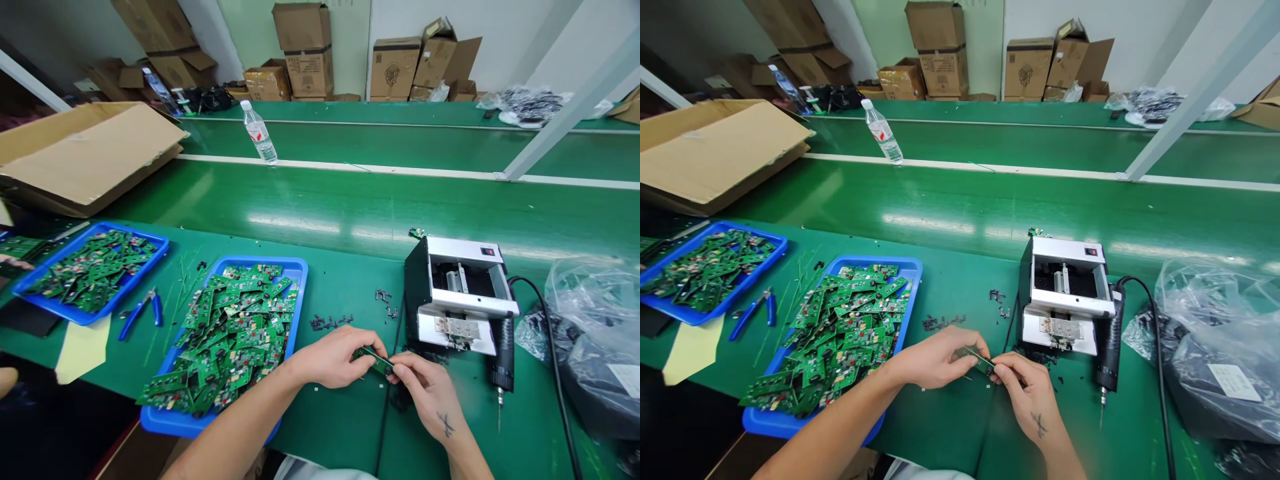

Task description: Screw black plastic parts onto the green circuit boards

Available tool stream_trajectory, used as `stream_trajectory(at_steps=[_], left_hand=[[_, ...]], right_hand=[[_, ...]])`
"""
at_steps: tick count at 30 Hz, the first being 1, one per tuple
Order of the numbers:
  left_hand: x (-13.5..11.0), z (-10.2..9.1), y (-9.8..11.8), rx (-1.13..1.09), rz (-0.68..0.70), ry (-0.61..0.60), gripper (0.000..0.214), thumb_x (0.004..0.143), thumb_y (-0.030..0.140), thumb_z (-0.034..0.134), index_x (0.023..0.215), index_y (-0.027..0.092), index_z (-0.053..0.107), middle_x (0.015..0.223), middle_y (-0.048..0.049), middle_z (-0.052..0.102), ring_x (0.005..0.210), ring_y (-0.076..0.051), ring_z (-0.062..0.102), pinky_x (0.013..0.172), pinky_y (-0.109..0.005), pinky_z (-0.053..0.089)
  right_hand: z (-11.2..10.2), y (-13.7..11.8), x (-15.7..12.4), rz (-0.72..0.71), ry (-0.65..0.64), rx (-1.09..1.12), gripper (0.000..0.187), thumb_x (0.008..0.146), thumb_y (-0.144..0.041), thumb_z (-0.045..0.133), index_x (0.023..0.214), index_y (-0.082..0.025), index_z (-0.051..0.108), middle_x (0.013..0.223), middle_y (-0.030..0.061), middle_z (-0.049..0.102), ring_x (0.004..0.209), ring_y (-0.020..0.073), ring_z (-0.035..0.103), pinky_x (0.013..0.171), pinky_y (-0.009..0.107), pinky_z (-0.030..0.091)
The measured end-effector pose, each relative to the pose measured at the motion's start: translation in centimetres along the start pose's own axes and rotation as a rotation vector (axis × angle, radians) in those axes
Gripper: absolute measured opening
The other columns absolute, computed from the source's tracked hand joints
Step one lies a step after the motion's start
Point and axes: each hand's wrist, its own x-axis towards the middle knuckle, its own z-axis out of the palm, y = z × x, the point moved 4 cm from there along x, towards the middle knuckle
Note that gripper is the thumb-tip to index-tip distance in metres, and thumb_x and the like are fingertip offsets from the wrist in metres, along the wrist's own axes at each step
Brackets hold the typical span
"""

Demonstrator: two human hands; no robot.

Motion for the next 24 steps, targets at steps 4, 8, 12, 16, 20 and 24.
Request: stream_trajectory(at_steps=[4,8,12,16,20,24], left_hand=[[0.2,0.2,-0.2,-0.008,-0.086,0.048,0.025,0.086,0.018,0.047,0.104,0.021,0.065,0.088,0.0001,0.070,0.068,-0.012,0.057,0.072,-0.022,0.041],[0.6,0.4,-0.5,-0.099,-0.137,0.077,0.025,0.085,0.020,0.048,0.102,0.019,0.066,0.096,-0.0021,0.070,0.079,-0.014,0.060,0.074,-0.022,0.043],[0.9,0.6,-0.7,-0.204,-0.171,0.075,0.024,0.082,0.020,0.050,0.099,0.017,0.066,0.095,-0.0018,0.068,0.082,-0.014,0.058,0.076,-0.023,0.043],[1.1,1.1,-1.3,-0.341,-0.248,0.099,0.021,0.081,0.024,0.052,0.096,0.016,0.065,0.083,-0.0005,0.064,0.064,-0.010,0.049,0.063,-0.022,0.040],[1.8,1.5,-2.3,-0.497,-0.353,0.143,0.028,0.079,0.032,0.057,0.099,0.014,0.062,0.058,0.0048,0.048,0.054,-0.009,0.043,0.052,-0.021,0.035],[3.6,0.8,-2.4,-0.573,-0.316,0.208,0.031,0.076,0.034,0.060,0.098,0.012,0.061,0.059,0.0046,0.049,0.054,-0.009,0.044,0.052,-0.021,0.038]], right_hand=[[-0.2,0.5,0.0,0.061,0.042,0.036,0.029,0.088,-0.042,0.056,0.093,-0.018,0.071,0.073,0.0056,0.070,0.067,0.0173,0.066,0.066,0.026,0.054],[-0.5,0.9,0.3,0.092,0.095,0.080,0.034,0.085,-0.047,0.059,0.092,-0.016,0.069,0.071,0.0066,0.069,0.066,0.0188,0.066,0.064,0.029,0.055],[-0.3,1.1,0.8,0.093,0.134,0.091,0.038,0.083,-0.051,0.059,0.087,-0.014,0.068,0.066,0.0062,0.067,0.061,0.0192,0.065,0.062,0.030,0.055],[-0.8,0.7,0.4,0.082,0.194,0.033,0.041,0.083,-0.054,0.057,0.087,-0.015,0.069,0.069,0.0077,0.069,0.064,0.0204,0.066,0.064,0.031,0.056],[-5.4,-0.4,-1.2,0.095,0.461,-0.122,0.046,0.082,-0.059,0.054,0.098,-0.018,0.067,0.091,0.0114,0.072,0.079,0.0233,0.068,0.079,0.035,0.054],[-12.5,-1.1,-2.1,0.198,0.785,-0.346,0.054,0.077,-0.063,0.054,0.109,-0.021,0.065,0.102,0.0156,0.069,0.096,0.0348,0.064,0.095,0.053,0.042]])
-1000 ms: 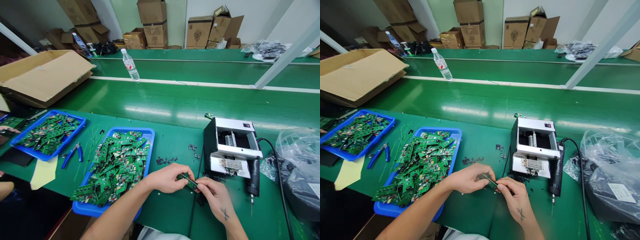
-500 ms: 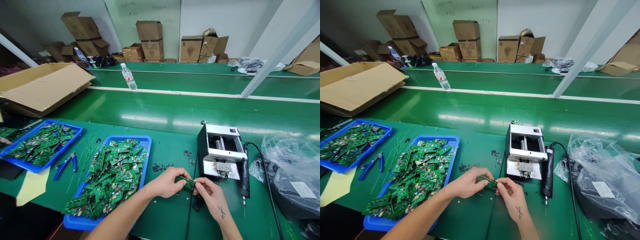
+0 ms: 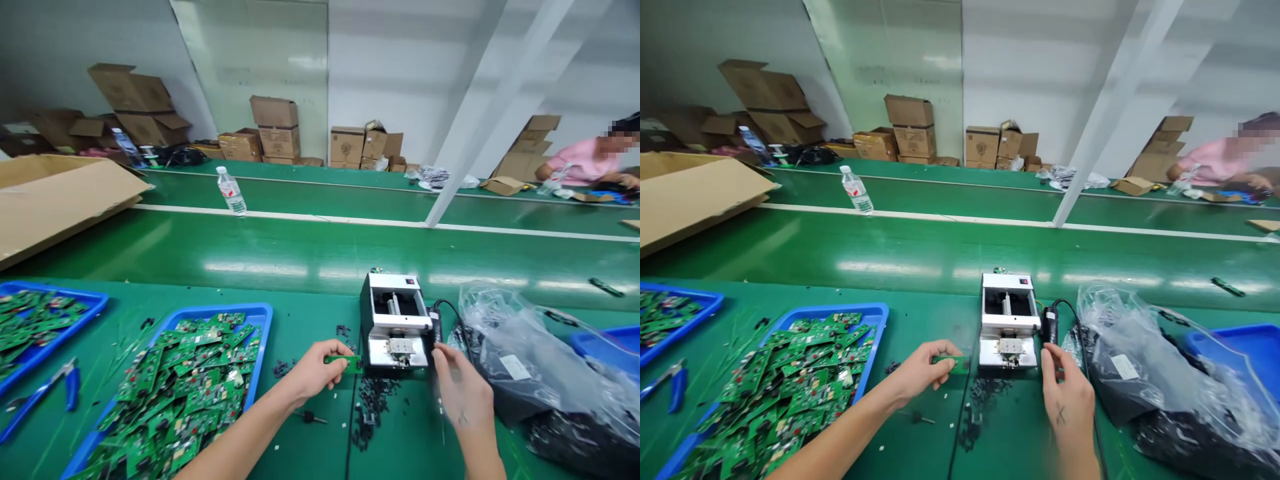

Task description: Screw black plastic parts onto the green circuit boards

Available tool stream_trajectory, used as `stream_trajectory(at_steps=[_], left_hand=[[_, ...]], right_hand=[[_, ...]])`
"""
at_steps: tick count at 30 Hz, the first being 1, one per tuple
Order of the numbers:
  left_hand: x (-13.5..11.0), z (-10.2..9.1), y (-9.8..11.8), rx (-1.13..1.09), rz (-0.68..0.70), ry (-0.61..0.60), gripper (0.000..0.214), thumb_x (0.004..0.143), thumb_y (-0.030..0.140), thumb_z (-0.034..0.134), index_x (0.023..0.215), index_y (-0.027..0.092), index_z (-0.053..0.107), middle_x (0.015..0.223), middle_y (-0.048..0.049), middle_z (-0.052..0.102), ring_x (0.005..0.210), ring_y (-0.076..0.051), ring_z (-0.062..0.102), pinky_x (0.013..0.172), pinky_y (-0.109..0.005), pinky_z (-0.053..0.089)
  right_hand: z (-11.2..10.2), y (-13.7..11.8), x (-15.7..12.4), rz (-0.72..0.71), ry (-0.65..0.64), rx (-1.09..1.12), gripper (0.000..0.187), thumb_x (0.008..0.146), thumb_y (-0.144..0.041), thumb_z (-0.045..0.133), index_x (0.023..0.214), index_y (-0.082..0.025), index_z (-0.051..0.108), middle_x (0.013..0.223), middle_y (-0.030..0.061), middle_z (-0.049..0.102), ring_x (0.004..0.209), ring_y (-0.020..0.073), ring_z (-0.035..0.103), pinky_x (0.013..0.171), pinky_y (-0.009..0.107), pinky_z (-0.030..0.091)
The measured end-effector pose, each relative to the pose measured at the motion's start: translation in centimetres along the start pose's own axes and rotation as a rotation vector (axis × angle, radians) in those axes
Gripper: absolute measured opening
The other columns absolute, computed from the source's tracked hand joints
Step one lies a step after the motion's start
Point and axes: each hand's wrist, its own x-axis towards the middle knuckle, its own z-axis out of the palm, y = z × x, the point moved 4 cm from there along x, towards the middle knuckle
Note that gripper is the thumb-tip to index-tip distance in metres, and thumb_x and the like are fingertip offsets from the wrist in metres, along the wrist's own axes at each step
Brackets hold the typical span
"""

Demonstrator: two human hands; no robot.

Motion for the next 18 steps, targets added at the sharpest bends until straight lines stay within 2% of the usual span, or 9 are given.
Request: stream_trajectory(at_steps=[3,5,7,9,11,13,16,18], left_hand=[[1.4,0.3,0.9,-0.029,0.013,-0.007,0.031,0.075,0.033,0.061,0.097,0.011,0.061,0.058,0.0046,0.049,0.053,-0.009,0.045,0.051,-0.021,0.038],[2.2,0.7,1.1,-0.036,0.005,-0.012,0.030,0.073,0.032,0.062,0.095,0.011,0.062,0.055,0.0054,0.049,0.050,-0.008,0.043,0.050,-0.021,0.037],[2.8,1.0,1.1,-0.031,-0.015,-0.005,0.029,0.072,0.032,0.063,0.093,0.011,0.063,0.052,0.0058,0.048,0.048,-0.007,0.043,0.049,-0.021,0.036],[3.2,1.3,0.8,-0.019,-0.038,0.010,0.028,0.071,0.032,0.064,0.090,0.011,0.063,0.051,0.0057,0.048,0.047,-0.007,0.043,0.048,-0.020,0.035],[3.4,1.5,0.6,-0.018,-0.047,0.012,0.027,0.070,0.031,0.065,0.089,0.012,0.063,0.051,0.0050,0.050,0.047,-0.008,0.044,0.047,-0.020,0.034],[3.5,1.8,0.6,-0.039,-0.045,-0.006,0.025,0.070,0.030,0.064,0.087,0.012,0.062,0.058,0.0020,0.058,0.049,-0.007,0.045,0.046,-0.019,0.034],[3.2,2.1,0.9,-0.075,-0.075,-0.036,0.022,0.070,0.026,0.061,0.087,0.013,0.057,0.073,-0.0039,0.068,0.050,-0.007,0.044,0.043,-0.018,0.032],[2.9,2.3,1.2,-0.071,-0.107,-0.044,0.021,0.071,0.023,0.058,0.089,0.013,0.055,0.073,-0.0046,0.069,0.048,-0.006,0.042,0.042,-0.018,0.030]], right_hand=[[-1.2,1.3,3.3,0.052,0.085,-0.098,0.062,0.067,-0.065,0.062,0.109,-0.020,0.065,0.106,0.0195,0.068,0.105,0.0432,0.059,0.096,0.062,0.035],[-0.7,2.3,5.0,0.069,0.085,-0.085,0.064,0.059,-0.061,0.069,0.106,-0.018,0.065,0.111,0.0211,0.066,0.108,0.0442,0.058,0.096,0.061,0.035],[0.2,3.3,6.1,0.085,0.062,-0.022,0.062,0.052,-0.054,0.074,0.102,-0.018,0.065,0.107,0.0202,0.067,0.106,0.0431,0.059,0.095,0.059,0.038],[0.8,4.0,6.4,0.099,0.009,0.090,0.058,0.050,-0.048,0.077,0.097,-0.018,0.064,0.092,0.0149,0.070,0.097,0.0394,0.064,0.089,0.055,0.044],[0.8,4.1,6.2,0.092,-0.072,0.251,0.053,0.053,-0.047,0.075,0.095,-0.018,0.063,0.078,0.0077,0.067,0.083,0.0333,0.066,0.078,0.049,0.050],[0.1,3.5,5.6,0.053,-0.141,0.447,0.049,0.060,-0.049,0.072,0.098,-0.020,0.061,0.076,0.0028,0.062,0.076,0.0263,0.065,0.068,0.042,0.053],[-1.6,1.6,4.2,-0.030,-0.176,0.724,0.047,0.063,-0.050,0.069,0.102,-0.028,0.055,0.077,-0.0015,0.050,0.067,0.0163,0.057,0.057,0.032,0.050],[-2.6,-0.2,3.3,-0.078,-0.175,0.852,0.045,0.063,-0.052,0.069,0.100,-0.032,0.053,0.073,-0.0040,0.040,0.051,0.0090,0.042,0.045,0.024,0.041]])
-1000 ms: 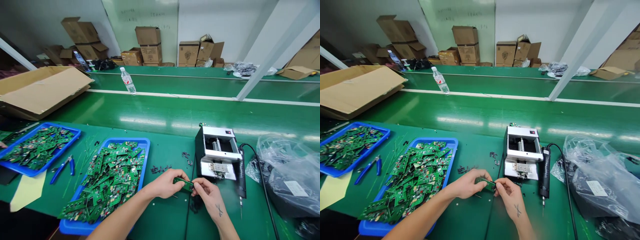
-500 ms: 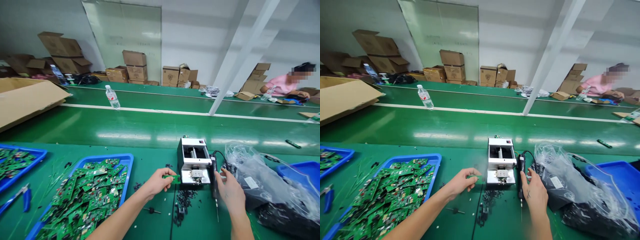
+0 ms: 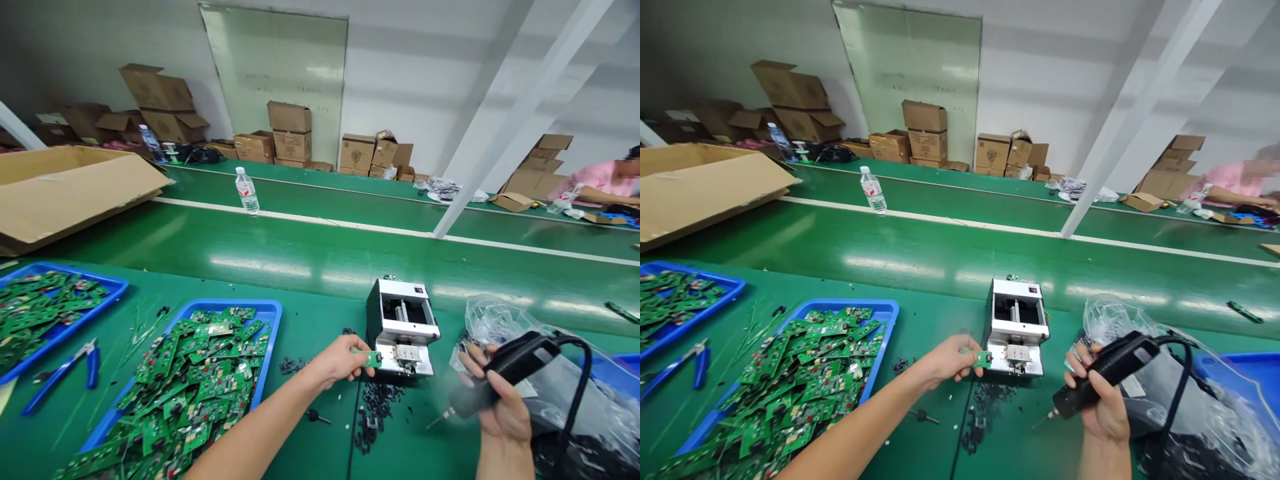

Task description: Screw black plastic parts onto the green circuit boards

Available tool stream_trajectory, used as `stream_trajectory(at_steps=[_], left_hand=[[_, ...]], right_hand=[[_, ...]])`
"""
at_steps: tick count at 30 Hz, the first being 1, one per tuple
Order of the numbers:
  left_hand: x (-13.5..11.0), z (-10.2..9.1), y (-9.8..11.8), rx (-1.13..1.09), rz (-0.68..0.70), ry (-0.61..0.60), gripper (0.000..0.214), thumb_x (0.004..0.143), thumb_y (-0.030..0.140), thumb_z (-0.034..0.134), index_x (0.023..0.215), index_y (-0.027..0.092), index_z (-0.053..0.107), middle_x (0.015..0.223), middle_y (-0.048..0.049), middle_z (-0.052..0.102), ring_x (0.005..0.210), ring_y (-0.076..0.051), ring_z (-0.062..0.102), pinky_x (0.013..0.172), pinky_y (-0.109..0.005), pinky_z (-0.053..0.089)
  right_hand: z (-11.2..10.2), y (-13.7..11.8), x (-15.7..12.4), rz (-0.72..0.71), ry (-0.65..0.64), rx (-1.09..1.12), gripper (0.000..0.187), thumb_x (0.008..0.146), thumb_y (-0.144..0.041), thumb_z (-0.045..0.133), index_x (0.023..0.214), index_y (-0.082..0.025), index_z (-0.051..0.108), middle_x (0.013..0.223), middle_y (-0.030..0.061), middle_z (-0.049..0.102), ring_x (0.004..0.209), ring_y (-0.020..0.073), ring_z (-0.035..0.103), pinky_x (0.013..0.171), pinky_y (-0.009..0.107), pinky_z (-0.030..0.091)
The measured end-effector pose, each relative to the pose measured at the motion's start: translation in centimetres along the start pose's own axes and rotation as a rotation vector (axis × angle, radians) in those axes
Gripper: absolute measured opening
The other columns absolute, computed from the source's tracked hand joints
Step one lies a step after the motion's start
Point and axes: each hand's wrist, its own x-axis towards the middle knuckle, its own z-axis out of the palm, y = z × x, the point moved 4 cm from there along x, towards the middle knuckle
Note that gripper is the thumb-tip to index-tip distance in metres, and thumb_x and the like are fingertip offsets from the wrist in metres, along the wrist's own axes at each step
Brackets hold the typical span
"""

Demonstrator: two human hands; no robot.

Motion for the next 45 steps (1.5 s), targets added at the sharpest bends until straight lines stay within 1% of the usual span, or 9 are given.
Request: stream_trajectory(at_steps=[4,10,13,23,27,32,36,39,45], left_hand=[[-0.5,0.3,0.5,0.014,-0.011,-0.027,0.022,0.073,0.023,0.056,0.093,0.014,0.052,0.070,-0.0035,0.068,0.048,-0.006,0.039,0.042,-0.018,0.026],[-0.8,0.5,0.7,-0.007,-0.012,-0.062,0.022,0.076,0.025,0.057,0.093,0.014,0.051,0.069,-0.0031,0.066,0.046,-0.005,0.035,0.041,-0.018,0.022],[-0.9,0.5,0.7,-0.025,-0.016,-0.071,0.022,0.076,0.025,0.058,0.094,0.015,0.050,0.069,-0.0029,0.066,0.045,-0.005,0.034,0.041,-0.018,0.020],[-1.0,0.9,0.9,-0.039,-0.024,-0.076,0.022,0.078,0.026,0.058,0.096,0.015,0.051,0.066,-0.0022,0.066,0.043,-0.005,0.031,0.042,-0.019,0.020],[-1.0,1.1,1.0,-0.042,-0.036,-0.058,0.020,0.078,0.022,0.056,0.096,0.015,0.052,0.063,-0.0005,0.065,0.042,-0.006,0.029,0.042,-0.019,0.020],[-1.4,1.2,1.5,-0.021,-0.054,-0.066,0.021,0.077,0.020,0.056,0.097,0.015,0.052,0.063,0.0000,0.066,0.042,-0.006,0.032,0.043,-0.019,0.023],[-1.0,1.3,1.1,-0.024,-0.029,-0.069,0.021,0.077,0.021,0.056,0.097,0.015,0.052,0.064,0.0004,0.066,0.042,-0.006,0.031,0.043,-0.019,0.022],[-0.5,1.4,0.5,-0.041,-0.014,-0.064,0.020,0.078,0.022,0.055,0.097,0.016,0.052,0.062,0.0018,0.065,0.041,-0.006,0.031,0.042,-0.019,0.021],[-0.5,1.5,0.4,-0.062,-0.008,-0.056,0.017,0.078,0.019,0.055,0.094,0.016,0.053,0.058,0.0035,0.063,0.042,-0.006,0.033,0.043,-0.019,0.023]], right_hand=[[3.2,-4.0,-1.2,-0.108,-0.086,0.272,0.031,0.070,-0.051,0.068,0.089,-0.032,0.055,0.058,-0.0089,0.023,0.037,0.0044,0.010,0.035,0.023,0.019],[9.1,-7.8,-1.9,-0.319,-0.253,0.107,0.075,0.069,-0.089,0.025,0.106,-0.032,0.058,0.050,-0.0029,0.044,0.039,0.0127,0.038,0.043,0.030,0.033],[10.7,-7.3,-2.0,-0.348,-0.284,0.036,0.077,0.067,-0.089,0.029,0.107,-0.030,0.060,0.055,-0.0002,0.050,0.044,0.0156,0.045,0.046,0.033,0.037],[10.8,-4.5,-2.1,-0.368,-0.269,-0.044,0.076,0.059,-0.093,0.032,0.079,-0.025,0.058,0.049,-0.0003,0.048,0.038,0.0158,0.045,0.042,0.033,0.038],[10.9,-4.7,-2.3,-0.320,-0.314,0.045,0.074,0.060,-0.090,0.043,0.085,-0.025,0.065,0.051,0.0007,0.052,0.040,0.0162,0.047,0.041,0.032,0.037],[12.4,-6.3,-2.3,-0.268,-0.396,0.072,0.076,0.056,-0.092,0.043,0.070,-0.021,0.065,0.043,0.0004,0.047,0.035,0.0152,0.042,0.038,0.030,0.034],[14.2,-7.7,-1.7,-0.381,-0.479,0.198,0.088,0.061,-0.094,0.025,0.079,-0.020,0.069,0.044,-0.0007,0.050,0.034,0.0143,0.042,0.036,0.029,0.034],[15.7,-7.9,-1.2,-0.416,-0.510,0.251,0.085,0.068,-0.090,0.027,0.092,-0.021,0.070,0.048,0.0000,0.055,0.036,0.0145,0.046,0.037,0.029,0.037],[17.5,-7.3,-0.7,-0.391,-0.523,0.236,0.080,0.068,-0.088,0.034,0.089,-0.020,0.071,0.046,0.0002,0.055,0.035,0.0145,0.046,0.036,0.029,0.038]])
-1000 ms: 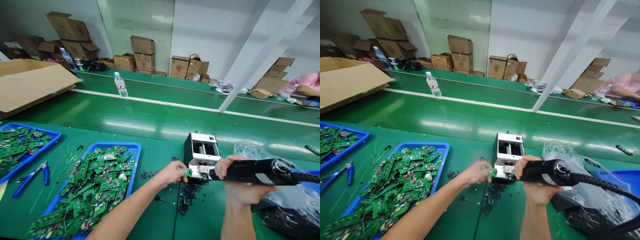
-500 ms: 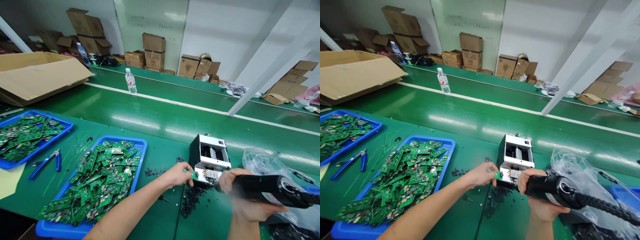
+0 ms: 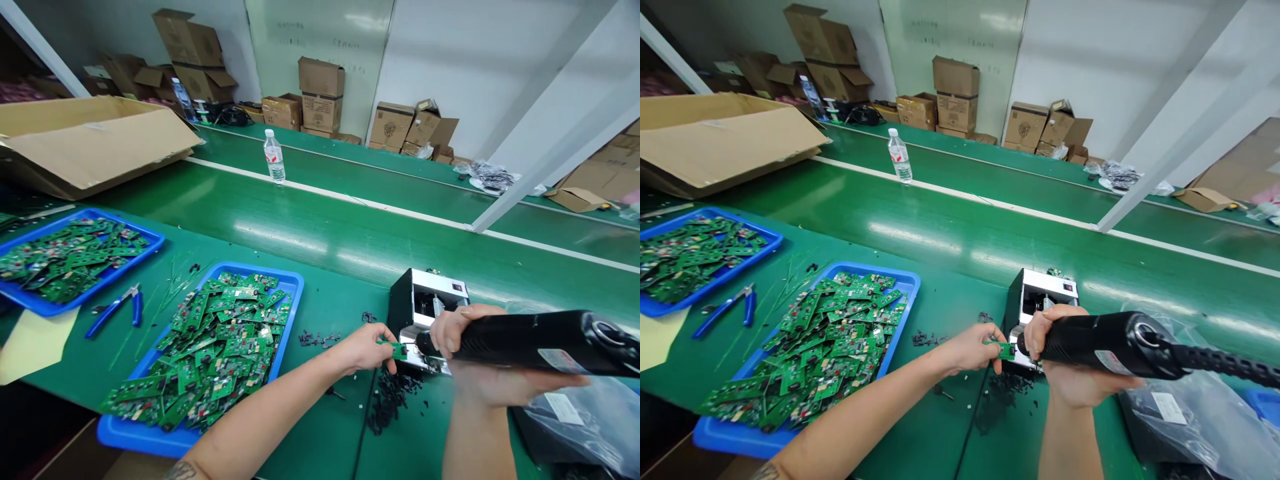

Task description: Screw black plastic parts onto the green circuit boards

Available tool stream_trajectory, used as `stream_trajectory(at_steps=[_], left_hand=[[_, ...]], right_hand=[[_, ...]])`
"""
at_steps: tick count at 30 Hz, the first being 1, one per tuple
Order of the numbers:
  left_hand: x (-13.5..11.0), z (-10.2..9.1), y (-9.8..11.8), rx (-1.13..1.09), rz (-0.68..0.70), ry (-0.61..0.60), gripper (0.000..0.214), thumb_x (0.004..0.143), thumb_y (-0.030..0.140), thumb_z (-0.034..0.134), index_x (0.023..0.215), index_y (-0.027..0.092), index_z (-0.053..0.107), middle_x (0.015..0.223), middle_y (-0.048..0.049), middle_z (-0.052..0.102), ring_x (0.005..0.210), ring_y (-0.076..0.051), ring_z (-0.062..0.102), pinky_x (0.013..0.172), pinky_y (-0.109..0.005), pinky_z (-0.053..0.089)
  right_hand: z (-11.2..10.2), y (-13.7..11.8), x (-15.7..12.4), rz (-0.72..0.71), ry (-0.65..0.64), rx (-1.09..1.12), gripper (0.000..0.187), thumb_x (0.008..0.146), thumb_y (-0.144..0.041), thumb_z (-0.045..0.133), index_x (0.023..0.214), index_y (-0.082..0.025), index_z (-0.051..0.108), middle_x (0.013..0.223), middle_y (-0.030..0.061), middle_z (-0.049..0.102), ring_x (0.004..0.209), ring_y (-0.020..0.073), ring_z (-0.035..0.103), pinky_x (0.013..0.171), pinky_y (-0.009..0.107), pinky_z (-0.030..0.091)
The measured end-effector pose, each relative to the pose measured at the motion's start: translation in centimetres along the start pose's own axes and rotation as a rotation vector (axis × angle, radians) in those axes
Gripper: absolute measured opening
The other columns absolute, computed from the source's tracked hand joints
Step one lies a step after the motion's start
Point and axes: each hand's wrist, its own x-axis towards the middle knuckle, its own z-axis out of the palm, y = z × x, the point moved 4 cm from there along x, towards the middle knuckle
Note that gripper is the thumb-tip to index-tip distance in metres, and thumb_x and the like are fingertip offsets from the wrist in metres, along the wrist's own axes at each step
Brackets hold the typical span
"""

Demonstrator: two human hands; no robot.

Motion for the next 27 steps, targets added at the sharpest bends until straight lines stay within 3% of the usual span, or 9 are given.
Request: stream_trajectory(at_steps=[11,21,27], left_hand=[[0.1,0.0,-0.1,0.005,0.022,-0.001,0.021,0.074,0.018,0.054,0.096,0.016,0.054,0.058,0.0033,0.063,0.042,-0.006,0.033,0.043,-0.019,0.023],[0.5,-0.1,-0.7,0.085,0.053,0.049,0.026,0.074,0.022,0.054,0.099,0.015,0.058,0.061,0.0025,0.065,0.044,-0.006,0.033,0.045,-0.019,0.024],[0.4,-0.2,-0.3,0.090,0.043,0.052,0.026,0.073,0.021,0.054,0.098,0.014,0.058,0.061,0.0021,0.065,0.044,-0.006,0.034,0.045,-0.019,0.025]], right_hand=[[-1.1,2.0,-0.5,0.104,-0.038,0.013,0.087,0.065,-0.092,0.027,0.092,-0.022,0.070,0.048,0.0003,0.055,0.037,0.0143,0.046,0.039,0.029,0.038],[-0.4,2.7,-0.7,0.101,-0.157,0.026,0.080,0.062,-0.091,0.040,0.088,-0.022,0.070,0.046,-0.0001,0.055,0.035,0.0130,0.046,0.035,0.026,0.035],[-0.7,2.8,-0.8,0.108,-0.114,0.020,0.083,0.060,-0.093,0.036,0.091,-0.023,0.071,0.045,-0.0011,0.054,0.034,0.0132,0.044,0.037,0.027,0.035]])
